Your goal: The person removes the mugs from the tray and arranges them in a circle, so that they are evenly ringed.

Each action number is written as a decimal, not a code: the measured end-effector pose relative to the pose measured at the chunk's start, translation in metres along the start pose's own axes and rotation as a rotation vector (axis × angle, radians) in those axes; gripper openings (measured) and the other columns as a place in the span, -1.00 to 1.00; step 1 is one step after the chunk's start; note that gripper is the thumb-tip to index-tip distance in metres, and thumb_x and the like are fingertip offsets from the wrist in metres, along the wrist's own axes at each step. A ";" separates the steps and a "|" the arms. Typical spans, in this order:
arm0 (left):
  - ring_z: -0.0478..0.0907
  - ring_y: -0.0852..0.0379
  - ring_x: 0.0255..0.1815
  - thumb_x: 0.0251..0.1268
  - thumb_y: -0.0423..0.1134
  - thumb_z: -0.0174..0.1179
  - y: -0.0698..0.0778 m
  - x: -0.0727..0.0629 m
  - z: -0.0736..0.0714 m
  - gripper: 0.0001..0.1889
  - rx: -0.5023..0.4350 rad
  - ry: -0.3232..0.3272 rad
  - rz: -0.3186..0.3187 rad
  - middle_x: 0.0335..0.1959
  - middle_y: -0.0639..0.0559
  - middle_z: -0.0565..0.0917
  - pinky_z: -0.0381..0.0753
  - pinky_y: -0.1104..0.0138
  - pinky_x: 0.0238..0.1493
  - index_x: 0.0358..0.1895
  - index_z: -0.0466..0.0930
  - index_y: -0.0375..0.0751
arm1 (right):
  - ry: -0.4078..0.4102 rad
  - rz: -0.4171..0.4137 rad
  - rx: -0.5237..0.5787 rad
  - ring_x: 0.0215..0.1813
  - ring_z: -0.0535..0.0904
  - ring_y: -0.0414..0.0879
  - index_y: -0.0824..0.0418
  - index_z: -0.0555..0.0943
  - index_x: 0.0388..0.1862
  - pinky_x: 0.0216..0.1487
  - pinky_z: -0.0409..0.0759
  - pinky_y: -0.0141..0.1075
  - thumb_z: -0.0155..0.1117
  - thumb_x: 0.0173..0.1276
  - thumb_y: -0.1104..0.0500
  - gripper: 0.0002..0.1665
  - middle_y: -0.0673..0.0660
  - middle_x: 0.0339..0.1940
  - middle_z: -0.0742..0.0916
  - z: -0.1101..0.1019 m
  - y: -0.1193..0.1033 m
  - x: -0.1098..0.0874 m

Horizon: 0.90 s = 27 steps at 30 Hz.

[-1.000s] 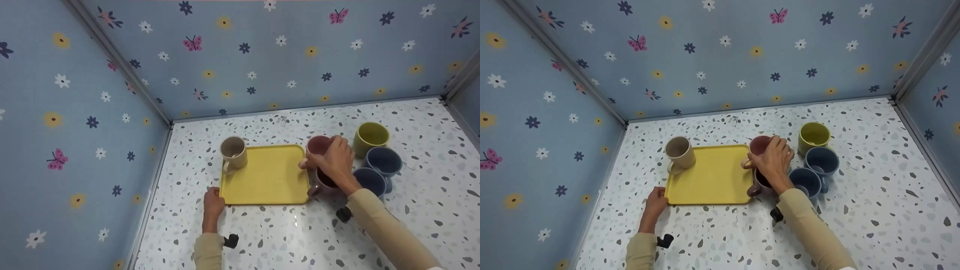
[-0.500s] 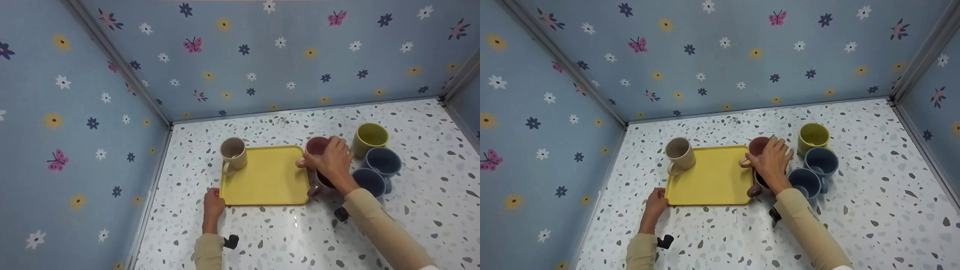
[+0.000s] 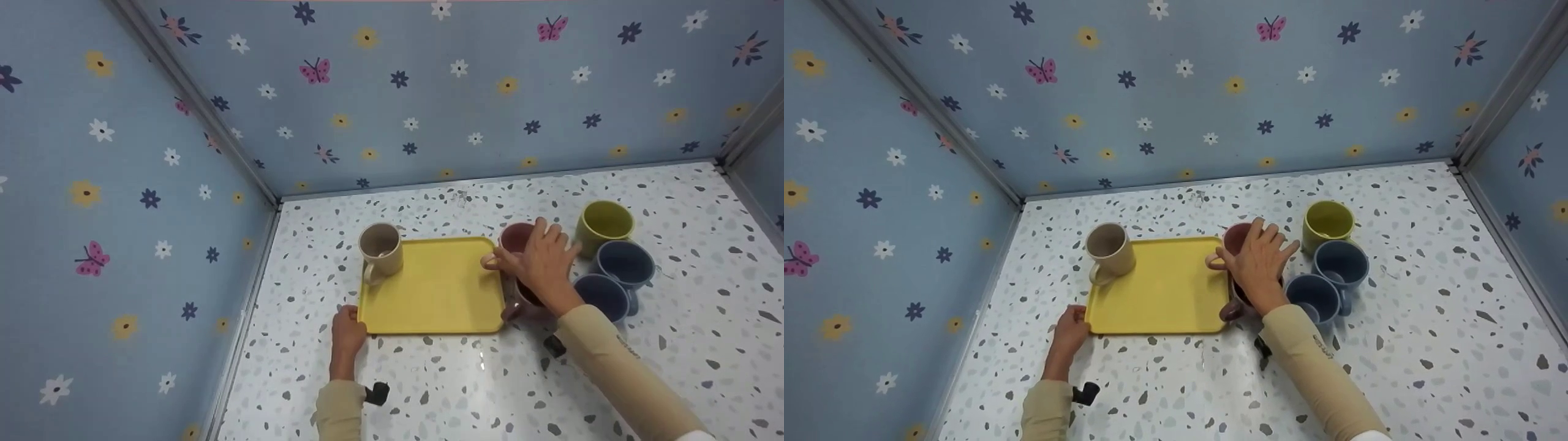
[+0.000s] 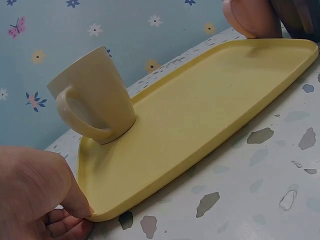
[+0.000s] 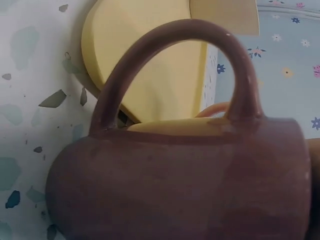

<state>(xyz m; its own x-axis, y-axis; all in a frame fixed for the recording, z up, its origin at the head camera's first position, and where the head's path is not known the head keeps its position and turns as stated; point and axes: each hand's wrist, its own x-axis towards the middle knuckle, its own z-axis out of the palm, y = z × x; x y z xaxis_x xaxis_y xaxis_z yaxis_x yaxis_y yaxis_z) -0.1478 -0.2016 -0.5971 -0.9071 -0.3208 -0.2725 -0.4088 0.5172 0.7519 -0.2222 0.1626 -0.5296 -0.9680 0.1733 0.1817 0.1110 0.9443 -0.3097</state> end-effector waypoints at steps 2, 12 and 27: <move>0.51 -0.15 0.00 0.08 -0.57 -0.12 0.000 0.000 0.000 -0.54 0.003 -0.005 -0.005 -0.03 -0.32 0.55 0.53 0.09 0.00 0.12 0.42 -0.50 | -0.013 -0.010 -0.018 0.03 0.37 0.42 0.42 0.15 0.24 0.11 0.15 0.40 0.21 -0.02 -0.54 0.24 0.52 -0.02 0.42 -0.002 0.001 0.000; 0.50 -0.15 -0.01 0.09 -0.57 -0.10 0.000 0.001 0.001 -0.57 0.032 -0.003 -0.017 -0.04 -0.32 0.53 0.51 0.07 0.02 0.09 0.43 -0.48 | -0.063 -0.018 -0.057 0.06 0.38 0.45 0.41 0.11 0.29 0.14 0.13 0.40 0.17 0.03 -0.53 0.24 0.55 0.03 0.44 -0.008 0.000 0.002; 0.50 -0.12 -0.04 0.09 -0.57 -0.11 0.001 -0.001 0.001 -0.58 -0.002 0.002 -0.018 -0.07 -0.29 0.55 0.51 0.09 0.00 0.07 0.45 -0.47 | -0.050 -0.003 -0.097 0.07 0.39 0.48 0.42 0.13 0.30 0.15 0.13 0.39 0.07 0.01 -0.61 0.29 0.56 0.06 0.44 -0.006 -0.002 0.004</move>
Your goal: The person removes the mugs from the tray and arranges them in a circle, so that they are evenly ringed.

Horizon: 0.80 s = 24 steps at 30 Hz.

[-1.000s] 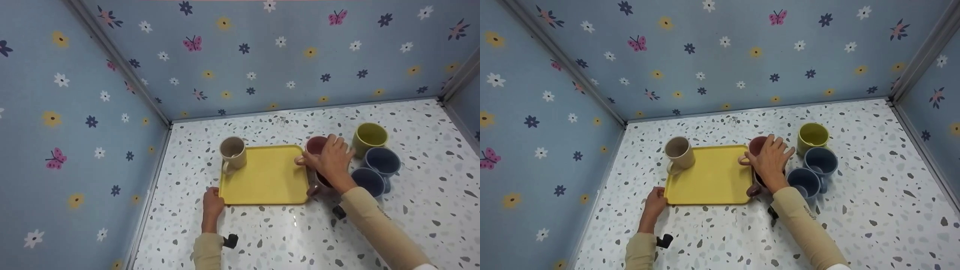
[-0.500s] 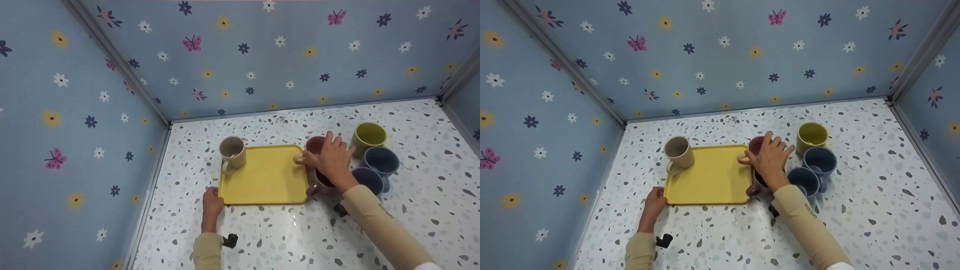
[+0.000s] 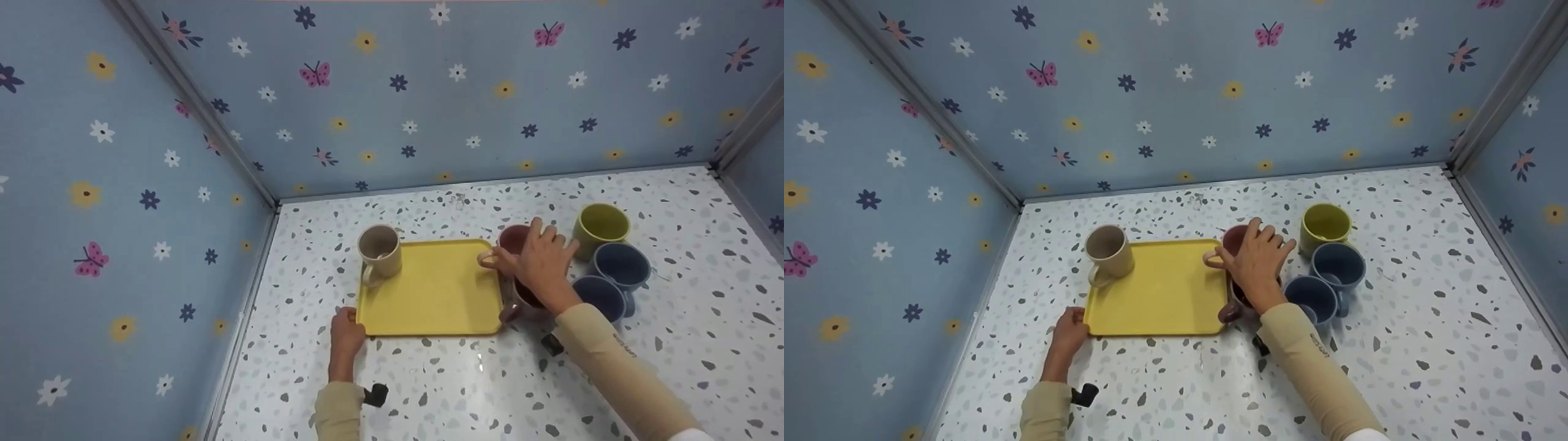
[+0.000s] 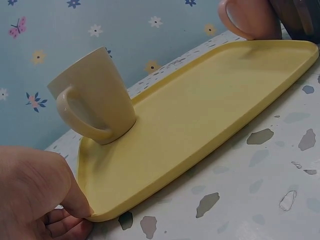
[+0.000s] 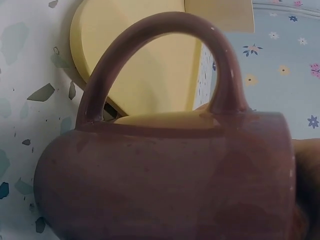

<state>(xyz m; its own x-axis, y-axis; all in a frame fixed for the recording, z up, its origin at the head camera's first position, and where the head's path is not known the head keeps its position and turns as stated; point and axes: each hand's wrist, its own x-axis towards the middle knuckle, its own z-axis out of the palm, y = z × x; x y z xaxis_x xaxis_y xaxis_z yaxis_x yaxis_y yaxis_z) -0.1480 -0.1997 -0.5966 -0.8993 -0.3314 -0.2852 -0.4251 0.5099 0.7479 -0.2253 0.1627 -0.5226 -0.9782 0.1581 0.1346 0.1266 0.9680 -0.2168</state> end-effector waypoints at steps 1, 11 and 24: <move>0.51 -0.12 -0.05 0.08 -0.57 -0.10 0.000 0.000 0.000 -0.59 0.001 0.005 0.008 -0.08 -0.29 0.55 0.51 0.09 -0.01 0.06 0.45 -0.48 | 0.006 0.000 -0.002 0.05 0.40 0.48 0.42 0.14 0.29 0.14 0.14 0.39 0.08 0.01 -0.60 0.28 0.56 0.05 0.45 0.000 0.000 0.000; 0.52 -0.14 -0.02 0.06 -0.57 -0.11 -0.002 0.002 0.000 -0.57 0.011 0.001 -0.003 -0.05 -0.32 0.56 0.52 0.07 0.02 0.08 0.44 -0.50 | -0.035 -0.013 -0.024 0.08 0.40 0.50 0.43 0.12 0.35 0.13 0.14 0.41 -0.15 0.12 -0.63 0.27 0.58 0.10 0.44 -0.002 0.004 0.003; 0.50 -0.15 0.02 0.08 -0.56 -0.11 -0.004 0.004 0.001 -0.56 -0.002 -0.011 -0.013 -0.02 -0.31 0.54 0.50 0.06 0.05 0.09 0.43 -0.48 | -0.035 -0.026 0.044 -0.07 0.50 0.45 0.40 0.26 0.21 0.06 0.27 0.34 -0.06 0.43 -0.17 -0.30 0.51 -0.04 0.55 -0.012 0.011 0.005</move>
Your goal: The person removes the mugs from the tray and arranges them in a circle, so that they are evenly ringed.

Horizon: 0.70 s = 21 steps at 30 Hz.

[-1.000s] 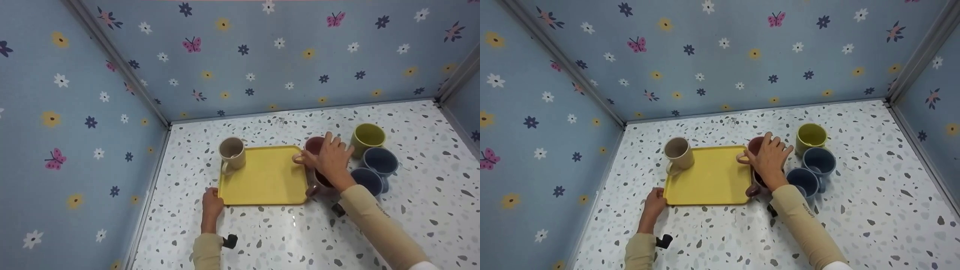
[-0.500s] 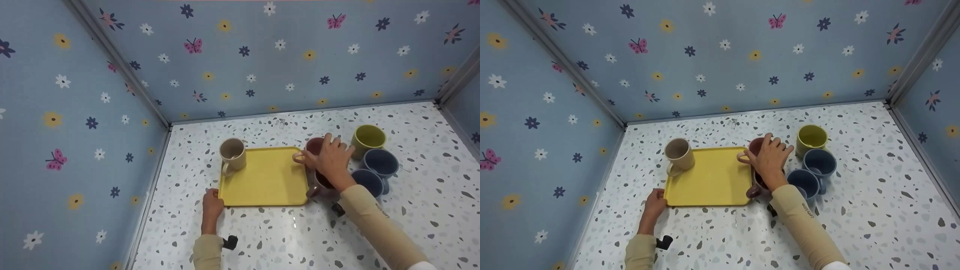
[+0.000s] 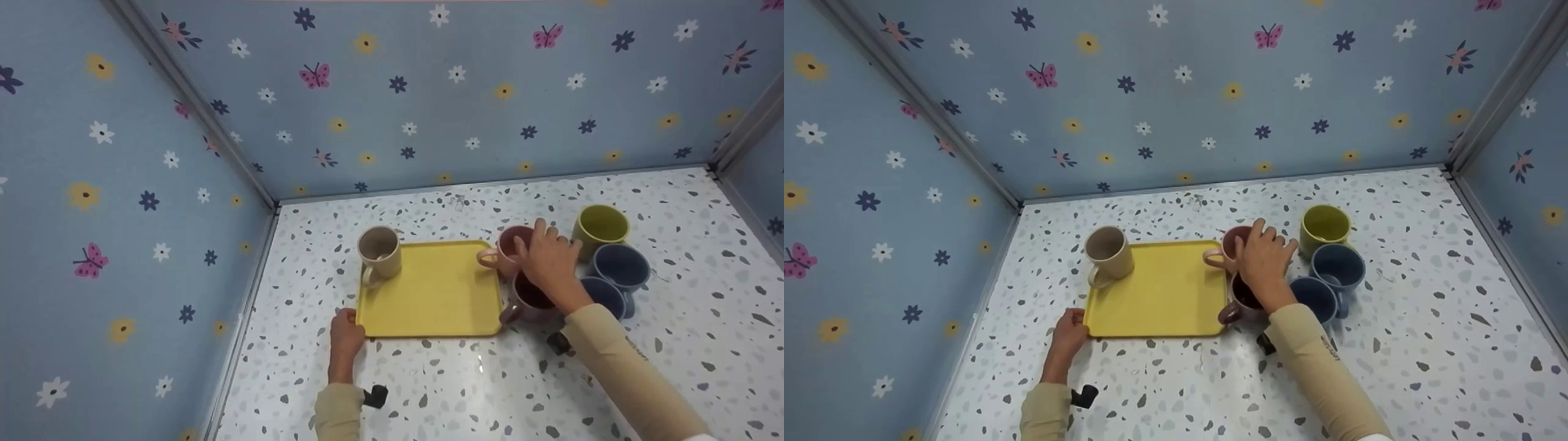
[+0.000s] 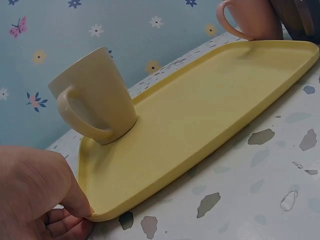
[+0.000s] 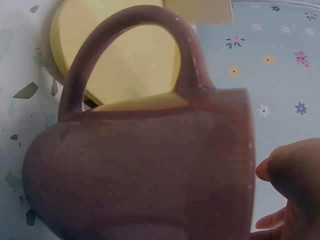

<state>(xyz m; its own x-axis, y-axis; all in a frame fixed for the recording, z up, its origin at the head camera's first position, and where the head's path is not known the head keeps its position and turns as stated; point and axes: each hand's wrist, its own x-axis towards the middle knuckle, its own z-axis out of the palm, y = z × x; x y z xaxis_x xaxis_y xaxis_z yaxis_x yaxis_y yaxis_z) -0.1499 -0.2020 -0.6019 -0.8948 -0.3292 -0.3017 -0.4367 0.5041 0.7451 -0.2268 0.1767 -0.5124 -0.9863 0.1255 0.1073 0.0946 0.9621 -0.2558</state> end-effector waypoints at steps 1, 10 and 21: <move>0.49 -0.15 0.02 0.07 -0.56 -0.11 0.000 0.000 0.000 -0.56 0.000 -0.002 0.001 -0.02 -0.31 0.54 0.50 0.06 0.05 0.10 0.43 -0.48 | -0.006 -0.001 0.001 -0.08 0.50 0.45 0.41 0.26 0.20 0.05 0.27 0.34 -0.07 0.44 -0.15 -0.32 0.51 -0.05 0.54 -0.001 0.001 0.000; 0.48 -0.15 0.03 0.11 -0.56 -0.12 0.002 -0.003 0.002 -0.56 -0.015 -0.001 -0.002 0.00 -0.30 0.52 0.49 0.06 0.06 0.11 0.43 -0.46 | -0.081 0.013 0.026 -0.12 0.53 0.47 0.43 0.29 0.07 -0.01 0.30 0.32 -0.25 0.52 -0.04 -0.47 0.51 -0.20 0.59 -0.018 0.012 0.004; 0.50 -0.12 0.01 0.12 -0.57 -0.11 0.003 0.000 0.001 -0.57 -0.017 0.011 -0.028 -0.02 -0.28 0.54 0.51 0.09 0.04 0.10 0.43 -0.46 | 0.041 -0.096 0.105 0.16 0.40 0.37 0.38 0.35 0.23 0.17 0.29 0.26 -0.05 0.45 -0.03 -0.42 0.45 0.10 0.52 -0.025 -0.020 0.017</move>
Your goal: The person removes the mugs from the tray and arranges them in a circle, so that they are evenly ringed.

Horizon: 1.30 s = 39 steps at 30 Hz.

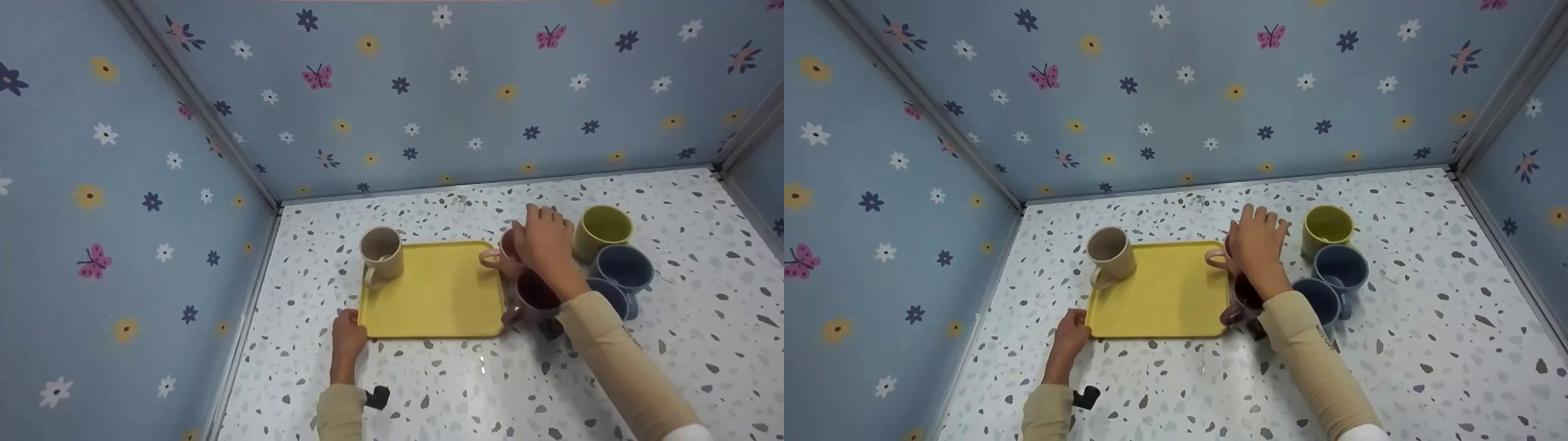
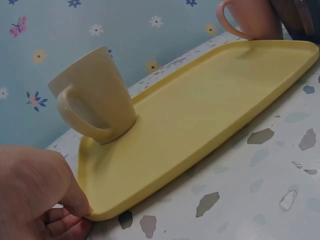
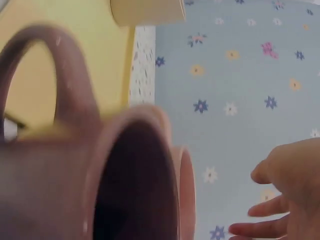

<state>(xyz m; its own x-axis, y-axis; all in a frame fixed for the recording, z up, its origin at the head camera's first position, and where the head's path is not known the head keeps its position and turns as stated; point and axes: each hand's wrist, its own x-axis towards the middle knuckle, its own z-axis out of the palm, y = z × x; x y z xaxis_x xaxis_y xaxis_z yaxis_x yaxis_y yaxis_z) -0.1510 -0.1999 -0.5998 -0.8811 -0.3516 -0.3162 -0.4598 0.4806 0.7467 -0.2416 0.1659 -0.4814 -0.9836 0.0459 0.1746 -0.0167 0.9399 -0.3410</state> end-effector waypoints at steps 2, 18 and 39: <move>0.50 -0.11 0.01 0.12 -0.56 -0.11 0.000 0.000 0.000 -0.57 -0.009 0.000 -0.006 -0.01 -0.28 0.53 0.51 0.10 0.04 0.11 0.43 -0.45 | -0.012 -0.056 0.060 0.18 0.40 0.34 0.36 0.35 0.26 0.19 0.32 0.22 -0.01 0.43 -0.02 -0.41 0.42 0.14 0.51 0.004 -0.010 0.003; 0.51 -0.11 -0.04 0.07 -0.56 -0.11 0.000 0.001 0.003 -0.56 -0.032 0.019 0.028 -0.06 -0.27 0.55 0.53 0.11 -0.02 0.09 0.45 -0.47 | -0.258 -0.340 0.468 0.33 0.37 0.08 0.17 0.24 0.42 0.32 0.37 0.00 0.24 0.31 -0.06 -0.22 0.20 0.33 0.42 0.031 -0.082 0.021; 0.53 -0.05 -0.13 0.09 -0.56 -0.09 -0.005 0.001 0.002 -0.60 -0.035 0.034 0.006 -0.11 -0.24 0.56 0.54 0.16 -0.08 0.04 0.47 -0.45 | -0.387 -0.463 0.561 0.42 0.28 0.12 0.22 0.10 0.49 0.37 0.30 -0.03 0.36 0.22 0.08 -0.04 0.24 0.45 0.28 0.086 -0.133 0.023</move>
<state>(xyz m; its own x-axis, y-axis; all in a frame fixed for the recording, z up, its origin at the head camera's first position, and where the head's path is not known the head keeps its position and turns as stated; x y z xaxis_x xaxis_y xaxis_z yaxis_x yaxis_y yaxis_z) -0.1497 -0.2010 -0.6048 -0.8791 -0.3768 -0.2920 -0.4501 0.4547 0.7685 -0.2773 0.0122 -0.5117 -0.8458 -0.5210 0.1148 -0.4220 0.5216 -0.7415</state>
